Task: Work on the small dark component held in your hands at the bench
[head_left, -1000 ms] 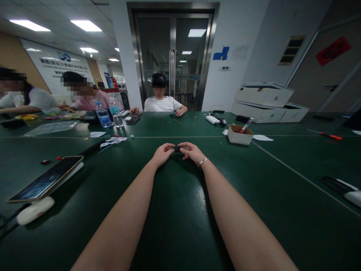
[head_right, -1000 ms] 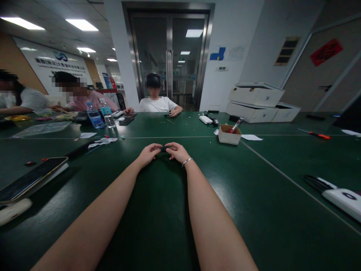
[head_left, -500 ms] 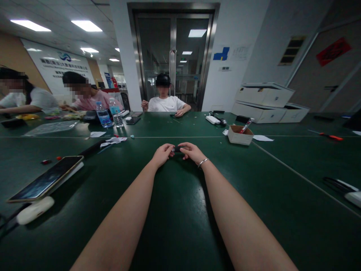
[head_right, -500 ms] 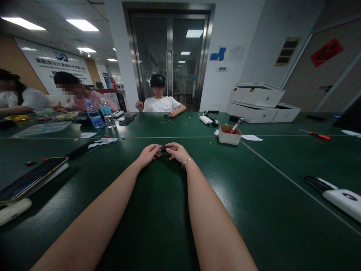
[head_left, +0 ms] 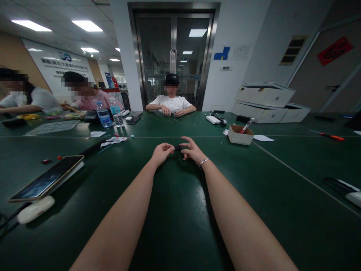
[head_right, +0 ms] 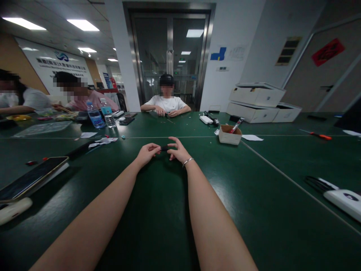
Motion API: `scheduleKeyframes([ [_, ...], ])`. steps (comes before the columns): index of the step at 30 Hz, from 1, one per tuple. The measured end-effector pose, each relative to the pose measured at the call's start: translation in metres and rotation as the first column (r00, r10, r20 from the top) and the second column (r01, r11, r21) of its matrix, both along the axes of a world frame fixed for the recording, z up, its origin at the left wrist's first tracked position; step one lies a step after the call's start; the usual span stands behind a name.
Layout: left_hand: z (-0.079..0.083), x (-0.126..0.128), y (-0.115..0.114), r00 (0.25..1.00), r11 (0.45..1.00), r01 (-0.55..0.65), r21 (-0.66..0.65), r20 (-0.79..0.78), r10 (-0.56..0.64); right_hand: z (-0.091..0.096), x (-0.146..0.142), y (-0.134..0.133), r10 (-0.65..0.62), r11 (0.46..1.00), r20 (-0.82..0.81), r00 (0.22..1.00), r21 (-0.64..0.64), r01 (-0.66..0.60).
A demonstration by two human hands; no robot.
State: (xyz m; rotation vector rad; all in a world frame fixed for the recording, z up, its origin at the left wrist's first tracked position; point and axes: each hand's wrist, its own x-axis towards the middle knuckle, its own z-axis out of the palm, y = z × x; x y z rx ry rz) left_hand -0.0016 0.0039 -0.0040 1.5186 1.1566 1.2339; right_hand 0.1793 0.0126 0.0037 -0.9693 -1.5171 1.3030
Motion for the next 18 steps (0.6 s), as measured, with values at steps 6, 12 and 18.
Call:
scheduleKeyframes([
  [6,0.0008,0.0013,-0.0006,1.0,1.0,0.003,-0.022,0.002,-0.003,0.0022,-0.003,0.0,-0.039,0.998,0.065,0.997,-0.046,0.042],
  [12,0.0,0.0006,-0.0003,1.0,1.0,-0.004,-0.007,-0.006,0.004,0.0006,-0.0022,0.0023,-0.084,0.991,0.004,0.996,-0.106,0.084],
  [18,-0.0014,0.0004,0.001,1.0,1.0,-0.007,-0.008,-0.007,0.007,0.001,0.0003,0.0007,-0.048,0.999,-0.056,0.997,-0.019,0.047],
])
